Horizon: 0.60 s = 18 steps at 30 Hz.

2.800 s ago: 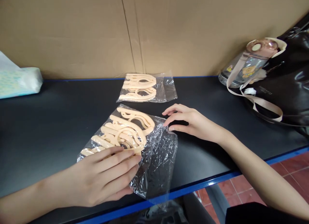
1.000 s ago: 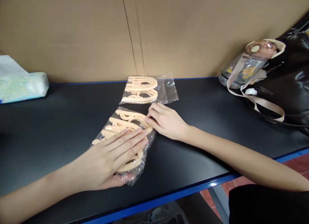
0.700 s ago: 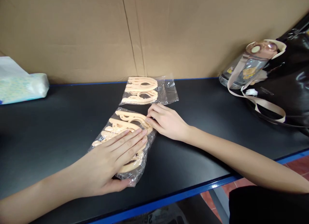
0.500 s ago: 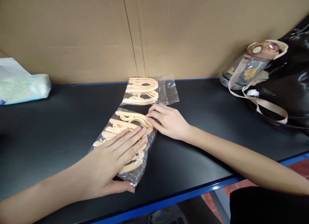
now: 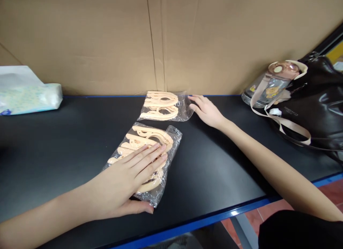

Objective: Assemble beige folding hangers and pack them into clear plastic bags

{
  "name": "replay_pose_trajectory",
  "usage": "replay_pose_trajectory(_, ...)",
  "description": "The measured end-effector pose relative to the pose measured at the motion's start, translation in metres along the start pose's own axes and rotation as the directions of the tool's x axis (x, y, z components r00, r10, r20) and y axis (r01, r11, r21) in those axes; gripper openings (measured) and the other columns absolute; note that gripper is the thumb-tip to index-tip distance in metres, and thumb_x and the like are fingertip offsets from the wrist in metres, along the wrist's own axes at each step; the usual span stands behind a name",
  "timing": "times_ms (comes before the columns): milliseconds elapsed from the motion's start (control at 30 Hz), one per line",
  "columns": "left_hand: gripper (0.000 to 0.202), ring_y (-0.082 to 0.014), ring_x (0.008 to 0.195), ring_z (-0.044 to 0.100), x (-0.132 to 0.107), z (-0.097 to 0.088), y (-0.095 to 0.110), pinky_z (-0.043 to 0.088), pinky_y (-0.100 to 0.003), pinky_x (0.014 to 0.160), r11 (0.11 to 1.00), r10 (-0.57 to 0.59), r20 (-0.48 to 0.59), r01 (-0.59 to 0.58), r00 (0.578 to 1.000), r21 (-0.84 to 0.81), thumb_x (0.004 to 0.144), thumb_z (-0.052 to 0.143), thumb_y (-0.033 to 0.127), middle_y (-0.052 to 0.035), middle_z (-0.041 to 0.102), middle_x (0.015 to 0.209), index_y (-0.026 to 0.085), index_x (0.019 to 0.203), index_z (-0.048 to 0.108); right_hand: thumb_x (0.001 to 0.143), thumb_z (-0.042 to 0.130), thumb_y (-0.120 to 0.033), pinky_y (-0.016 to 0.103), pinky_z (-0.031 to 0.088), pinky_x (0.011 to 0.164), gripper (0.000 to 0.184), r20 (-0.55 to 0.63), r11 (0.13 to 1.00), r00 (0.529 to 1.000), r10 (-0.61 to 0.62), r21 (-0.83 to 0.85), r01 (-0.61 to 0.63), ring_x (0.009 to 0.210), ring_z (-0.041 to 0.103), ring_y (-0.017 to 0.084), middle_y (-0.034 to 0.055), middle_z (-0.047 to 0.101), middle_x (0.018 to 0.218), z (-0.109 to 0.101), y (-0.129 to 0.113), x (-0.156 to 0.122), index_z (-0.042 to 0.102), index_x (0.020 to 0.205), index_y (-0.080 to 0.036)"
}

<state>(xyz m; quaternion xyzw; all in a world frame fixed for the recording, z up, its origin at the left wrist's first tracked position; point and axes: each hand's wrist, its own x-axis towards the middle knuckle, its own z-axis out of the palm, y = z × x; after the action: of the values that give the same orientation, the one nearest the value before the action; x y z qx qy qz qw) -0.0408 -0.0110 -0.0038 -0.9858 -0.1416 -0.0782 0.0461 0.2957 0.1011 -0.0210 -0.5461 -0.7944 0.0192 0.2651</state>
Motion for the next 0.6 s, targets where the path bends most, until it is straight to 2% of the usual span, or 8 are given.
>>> replay_pose_trajectory(67, 0.095, -0.0375, 0.145, 0.033, 0.000, 0.000, 0.000, 0.034, -0.047, 0.115, 1.000, -0.002, -0.002, 0.002, 1.000, -0.008, 0.086, 0.047, 0.074, -0.0224, 0.028, 0.157, 0.001, 0.147, 0.038, 0.101, 0.030, -0.055, 0.049, 0.033, 0.117, 0.053, 0.070, 0.997, 0.995, -0.070, 0.044, 0.067, 0.140, 0.043, 0.025, 0.0062, 0.049, 0.150, 0.004, -0.017, 0.004, 0.049, 0.142, -0.028)
replay_pose_trajectory(167, 0.095, -0.0376, 0.145, 0.033, 0.000, -0.001, 0.000, 0.034, -0.048, 0.115, 1.000, -0.007, -0.008, 0.007, 1.000, -0.013, 0.086, 0.047, 0.074, -0.0229, 0.028, 0.157, 0.001, 0.147, 0.038, 0.101, 0.026, -0.058, 0.050, 0.027, 0.121, 0.056, 0.153, 0.985, 0.978, -0.142, 0.117, 0.125, 0.144, 0.038, 0.024, 0.0031, 0.043, 0.155, 0.010, -0.037, 0.015, 0.047, 0.144, -0.030)
replay_pose_trajectory(333, 0.095, -0.0378, 0.145, 0.033, 0.000, -0.001, 0.000, 0.033, -0.048, 0.116, 0.999, -0.005, 0.006, 0.006, 1.000, -0.032, 0.086, 0.050, 0.073, -0.0230, 0.029, 0.157, 0.001, 0.146, 0.039, 0.097, 0.034, -0.064, 0.052, 0.019, 0.123, 0.063, 0.245, 0.974, 0.947, -0.206, 0.148, 0.173, 0.148, 0.028, 0.026, 0.0031, 0.042, 0.155, 0.016, -0.051, 0.029, 0.050, 0.144, -0.027)
replay_pose_trajectory(400, 0.094, -0.0377, 0.145, 0.031, -0.001, -0.001, 0.000, 0.032, -0.049, 0.117, 0.999, -0.006, 0.006, 0.006, 1.000, -0.046, 0.086, 0.050, 0.072, -0.0231, 0.029, 0.157, 0.001, 0.147, 0.039, 0.097, 0.036, -0.061, 0.052, 0.018, 0.123, 0.058, 0.250, 0.969, 0.947, -0.203, 0.187, 0.158, 0.147, 0.032, 0.027, 0.0019, 0.047, 0.152, 0.015, -0.052, 0.033, 0.056, 0.139, -0.028)
replay_pose_trajectory(500, 0.094, -0.0372, 0.147, 0.028, -0.001, -0.001, -0.001, 0.029, -0.049, 0.119, 0.997, -0.011, 0.011, 0.012, 1.000, -0.071, 0.086, 0.051, 0.072, -0.0230, 0.027, 0.158, 0.002, 0.147, 0.038, 0.100, 0.034, -0.052, 0.051, 0.032, 0.117, 0.047, 0.167, 0.966, 0.980, -0.103, 0.252, 0.059, 0.131, 0.054, 0.026, 0.0017, 0.065, 0.133, 0.014, -0.049, 0.041, 0.067, 0.122, -0.028)
replay_pose_trajectory(600, 0.093, -0.0361, 0.148, 0.027, -0.001, -0.001, -0.001, 0.028, -0.048, 0.119, 0.996, -0.022, 0.017, 0.023, 1.000, -0.088, 0.086, 0.051, 0.071, -0.0220, 0.027, 0.159, 0.003, 0.148, 0.037, 0.093, 0.050, -0.047, 0.043, 0.048, 0.102, 0.034, 0.069, 0.963, 0.997, 0.036, 0.264, -0.053, 0.113, 0.065, 0.024, 0.0050, 0.072, 0.117, 0.018, -0.042, 0.051, 0.066, 0.112, -0.023)
